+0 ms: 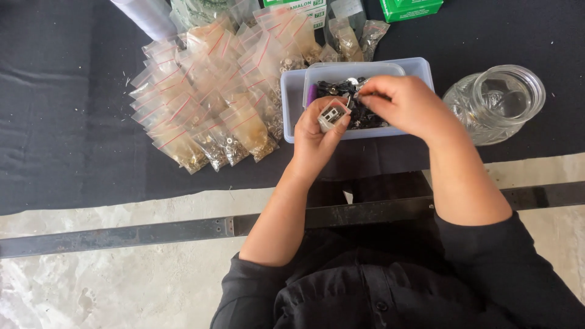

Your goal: Sorting and packaging small black metal clips from a bin into small plastic bags

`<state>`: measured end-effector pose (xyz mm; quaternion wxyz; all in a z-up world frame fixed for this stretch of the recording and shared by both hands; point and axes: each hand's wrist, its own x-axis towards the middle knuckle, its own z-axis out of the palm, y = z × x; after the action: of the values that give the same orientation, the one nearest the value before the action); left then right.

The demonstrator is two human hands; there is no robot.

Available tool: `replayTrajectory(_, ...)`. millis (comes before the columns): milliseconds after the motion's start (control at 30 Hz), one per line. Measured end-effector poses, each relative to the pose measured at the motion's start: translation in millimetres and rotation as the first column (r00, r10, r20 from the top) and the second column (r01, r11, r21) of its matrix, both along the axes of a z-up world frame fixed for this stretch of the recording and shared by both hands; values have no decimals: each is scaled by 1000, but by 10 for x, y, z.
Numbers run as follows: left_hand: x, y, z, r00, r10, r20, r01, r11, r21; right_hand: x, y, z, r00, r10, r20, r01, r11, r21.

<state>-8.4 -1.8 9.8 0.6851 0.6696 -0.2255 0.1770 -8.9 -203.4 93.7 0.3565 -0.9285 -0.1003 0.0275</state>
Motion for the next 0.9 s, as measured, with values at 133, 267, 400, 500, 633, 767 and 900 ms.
replayTrajectory(133,-21,9,45,1000,-25,-18,26,999,42,-90,-32,213,990,19,143,-38,991,129)
replayTrajectory(267,12,15,-27,996,-53,-74,60,993,104,-180,157,476,970,167,175,-191,973,131)
replayTrajectory(400,24,-27,-77,999,8,-48,-5,998,60,-173,333,564,954,243,176,-249,968,11)
replayTrajectory(500,8,-28,-39,998,14,-61,-10,998,60,-221,387,660,956,250,155,-236,966,-101)
replayTrajectory(633,43,-33,-109,998,20,-66,-15,997,70,-204,355,674,972,227,51,-215,960,-181)
replayTrajectory(767,49,-50,-160,996,15,-87,-9,997,71,-216,443,781,970,226,-88,-242,912,-332)
replayTrajectory(900,30,-36,-177,997,20,-69,-11,992,124,-224,499,744,967,206,-150,-251,865,-435)
